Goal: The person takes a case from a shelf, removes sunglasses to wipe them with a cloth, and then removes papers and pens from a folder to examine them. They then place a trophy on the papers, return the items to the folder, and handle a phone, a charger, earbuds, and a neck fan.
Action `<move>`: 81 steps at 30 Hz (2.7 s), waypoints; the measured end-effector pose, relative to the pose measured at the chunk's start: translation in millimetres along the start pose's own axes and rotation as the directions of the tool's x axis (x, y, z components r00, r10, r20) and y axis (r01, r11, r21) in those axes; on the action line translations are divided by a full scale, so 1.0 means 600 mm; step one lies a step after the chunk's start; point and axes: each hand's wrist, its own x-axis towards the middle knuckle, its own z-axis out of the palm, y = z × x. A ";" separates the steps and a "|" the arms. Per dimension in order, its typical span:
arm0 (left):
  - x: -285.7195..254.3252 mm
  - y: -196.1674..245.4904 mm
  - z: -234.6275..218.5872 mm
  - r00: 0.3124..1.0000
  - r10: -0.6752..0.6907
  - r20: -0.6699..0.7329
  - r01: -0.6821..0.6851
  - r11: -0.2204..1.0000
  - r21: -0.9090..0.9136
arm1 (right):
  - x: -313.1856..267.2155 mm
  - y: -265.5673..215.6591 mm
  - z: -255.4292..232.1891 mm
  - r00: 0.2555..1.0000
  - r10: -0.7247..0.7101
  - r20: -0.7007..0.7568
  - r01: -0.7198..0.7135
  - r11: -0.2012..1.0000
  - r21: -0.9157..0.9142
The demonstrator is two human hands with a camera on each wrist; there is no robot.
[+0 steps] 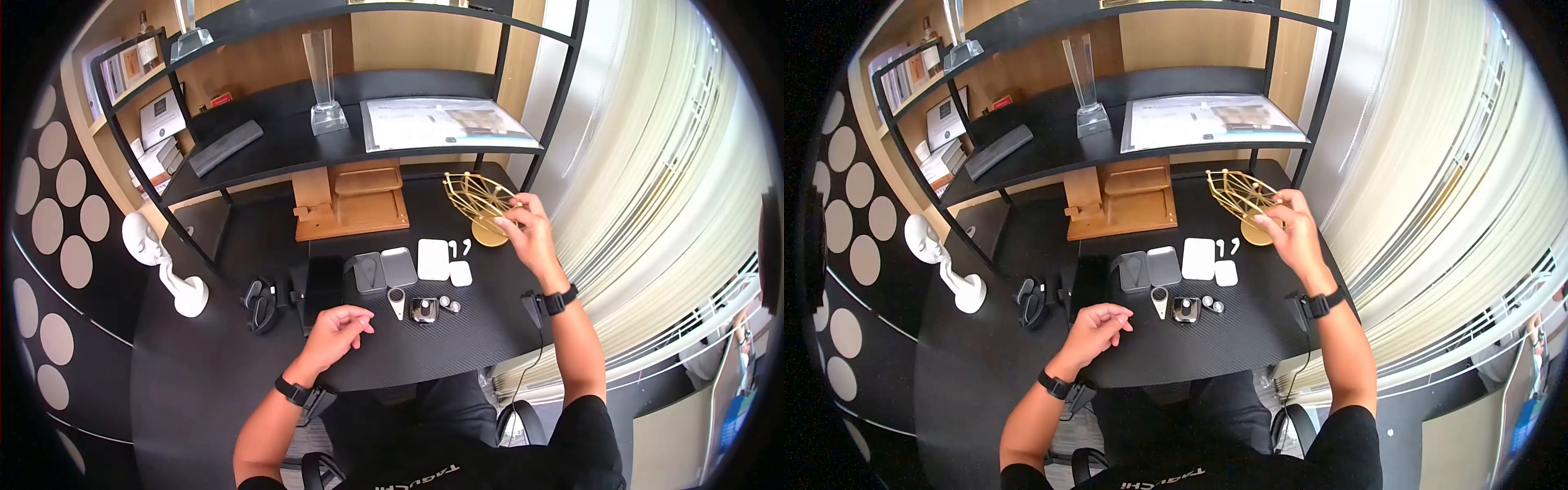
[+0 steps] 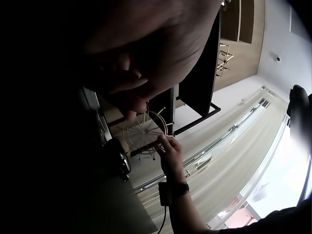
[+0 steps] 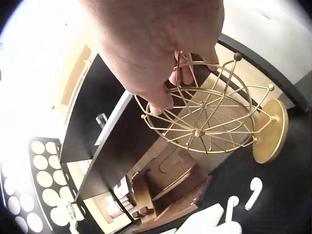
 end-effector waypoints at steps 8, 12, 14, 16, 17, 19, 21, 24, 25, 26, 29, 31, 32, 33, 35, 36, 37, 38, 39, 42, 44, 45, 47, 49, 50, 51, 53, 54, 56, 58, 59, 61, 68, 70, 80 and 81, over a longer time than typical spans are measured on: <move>-0.003 0.007 -0.010 0.997 -0.068 -0.041 0.063 0.991 -0.117 | -0.062 0.047 -0.112 0.964 0.250 -0.087 -0.233 0.958 0.169; -0.008 0.014 -0.010 0.999 -0.039 -0.003 0.039 0.996 -0.075 | -0.080 0.087 -0.131 0.950 0.283 -0.129 -0.260 0.951 0.168; -0.010 0.014 -0.007 0.999 -0.033 0.006 0.033 0.997 -0.072 | -0.084 0.103 -0.132 0.946 0.293 -0.139 -0.264 0.945 0.195; -0.010 0.012 -0.003 0.999 -0.029 0.016 0.030 0.998 -0.062 | -0.083 0.112 -0.137 0.949 0.290 -0.128 -0.262 0.945 0.198; -0.010 0.008 -0.003 0.999 -0.027 0.020 0.028 0.998 -0.054 | -0.080 0.111 -0.137 0.953 0.281 -0.111 -0.258 0.947 0.189; -0.008 0.004 -0.003 0.999 -0.030 0.025 0.031 0.999 -0.038 | -0.077 0.112 -0.138 0.954 0.286 -0.085 -0.263 0.941 0.214; -0.008 0.002 -0.005 0.999 -0.040 0.024 0.041 0.999 -0.023 | -0.075 0.112 -0.138 0.950 0.303 -0.077 -0.278 0.932 0.234; -0.008 0.000 -0.007 0.997 -0.055 0.055 0.056 0.998 -0.009 | -0.074 0.111 -0.138 0.952 0.295 -0.078 -0.272 0.936 0.224; -0.008 -0.001 -0.007 0.997 -0.057 0.061 0.057 0.998 -0.006 | -0.075 0.111 -0.138 0.954 0.289 -0.080 -0.266 0.940 0.214; -0.008 -0.003 -0.008 0.996 -0.058 0.067 0.058 0.998 -0.003 | -0.077 0.111 -0.137 0.953 0.292 -0.086 -0.269 0.940 0.211; -0.008 -0.004 -0.010 0.995 -0.062 0.077 0.062 0.998 0.001 | -0.078 0.112 -0.133 0.951 0.293 -0.095 -0.269 0.941 0.207; -0.007 -0.006 -0.011 0.995 -0.065 0.080 0.066 0.998 -0.002 | -0.081 0.116 -0.132 0.954 0.286 -0.093 -0.263 0.943 0.204; -0.007 -0.008 -0.011 0.994 -0.068 0.080 0.068 0.998 -0.005 | -0.083 0.113 -0.128 0.944 0.303 -0.127 -0.274 0.940 0.204; -0.007 -0.008 -0.011 0.994 -0.069 0.081 0.070 0.998 -0.009 | -0.088 0.108 -0.125 0.934 0.319 -0.160 -0.285 0.937 0.204; -0.007 -0.006 -0.009 0.994 -0.077 0.074 0.079 0.997 -0.018 | -0.098 0.109 -0.124 0.921 0.291 -0.259 -0.264 0.955 0.133; -0.007 -0.005 -0.008 0.994 -0.081 0.069 0.082 0.996 -0.023 | -0.104 0.120 -0.128 0.916 0.241 -0.321 -0.234 0.970 0.061; -0.007 -0.005 -0.008 0.995 -0.076 0.072 0.078 0.997 -0.023 | -0.110 0.127 -0.129 0.906 0.187 -0.379 -0.207 0.978 -0.012; -0.007 -0.005 -0.008 0.995 -0.070 0.074 0.072 0.997 -0.022 | -0.113 0.115 -0.129 0.899 0.154 -0.410 -0.196 0.979 -0.061; -0.007 -0.004 -0.008 0.995 -0.064 0.077 0.066 0.998 -0.022 | -0.115 0.092 -0.132 0.890 0.120 -0.440 -0.186 0.976 -0.110; -0.009 0.000 -0.006 0.995 -0.069 0.073 0.070 0.998 -0.010 | -0.122 0.032 -0.127 0.866 0.044 -0.498 -0.143 0.976 -0.162; -0.009 -0.002 -0.008 0.994 -0.063 0.086 0.063 0.998 0.003 | -0.129 0.001 -0.117 0.861 -0.006 -0.509 -0.110 0.974 -0.196; -0.009 -0.003 -0.009 0.994 -0.062 0.091 0.061 0.998 0.008 | -0.131 -0.014 -0.109 0.862 -0.047 -0.505 -0.070 0.975 -0.210; -0.008 -0.002 -0.010 0.993 -0.054 0.101 0.052 0.998 0.019 | -0.134 -0.042 -0.085 0.885 -0.109 -0.453 0.007 0.975 -0.222; -0.011 -0.003 -0.009 0.993 -0.055 0.104 0.054 0.998 0.019 | -0.131 -0.061 -0.052 0.921 -0.148 -0.360 0.097 0.983 -0.154; -0.010 -0.001 -0.008 0.993 -0.060 0.104 0.058 0.998 0.017 | -0.129 -0.067 -0.032 0.938 -0.165 -0.303 0.138 0.984 -0.109; -0.009 0.001 -0.008 0.993 -0.064 0.104 0.063 0.998 0.018 | -0.128 -0.071 -0.011 0.962 -0.130 -0.241 0.127 0.991 -0.029; -0.008 -0.002 -0.008 0.992 -0.064 0.109 0.060 0.998 0.036 | -0.133 -0.075 0.033 0.997 0.048 -0.056 -0.031 0.963 0.269; -0.007 -0.003 -0.007 0.992 -0.061 0.111 0.057 0.997 0.045 | -0.138 -0.073 0.057 0.994 0.110 0.024 -0.111 0.912 0.394; -0.011 -0.001 -0.005 0.992 -0.054 0.111 0.048 0.998 0.051 | -0.149 -0.079 0.098 0.955 0.219 0.201 -0.294 0.803 0.519; -0.015 0.005 -0.005 0.993 -0.035 0.109 0.031 0.999 0.038 | -0.156 -0.105 0.119 0.897 0.248 0.366 -0.432 0.665 0.609; -0.018 0.004 -0.008 0.996 -0.021 0.089 0.021 1.000 0.002 | -0.160 -0.110 0.130 0.877 0.253 0.408 -0.466 0.655 0.595; -0.018 -0.003 -0.015 0.998 0.010 0.055 -0.006 0.998 -0.069 | -0.163 -0.100 0.143 0.873 0.247 0.421 -0.473 0.639 0.607; -0.010 -0.018 -0.023 0.997 -0.044 0.058 0.048 0.996 -0.070 | -0.158 -0.014 0.125 0.814 0.497 0.302 -0.573 0.601 0.557; -0.010 -0.015 -0.020 0.998 -0.045 0.051 0.047 0.998 -0.052 | -0.156 -0.007 0.124 0.789 0.565 0.240 -0.589 0.585 0.557; -0.013 -0.008 -0.023 0.997 -0.053 0.059 0.057 0.996 -0.061 | -0.162 0.014 0.136 0.732 0.630 0.259 -0.671 0.600 0.435; -0.014 -0.007 -0.022 0.997 -0.055 0.057 0.059 0.997 -0.058 | -0.161 0.011 0.135 0.730 0.632 0.260 -0.673 0.599 0.434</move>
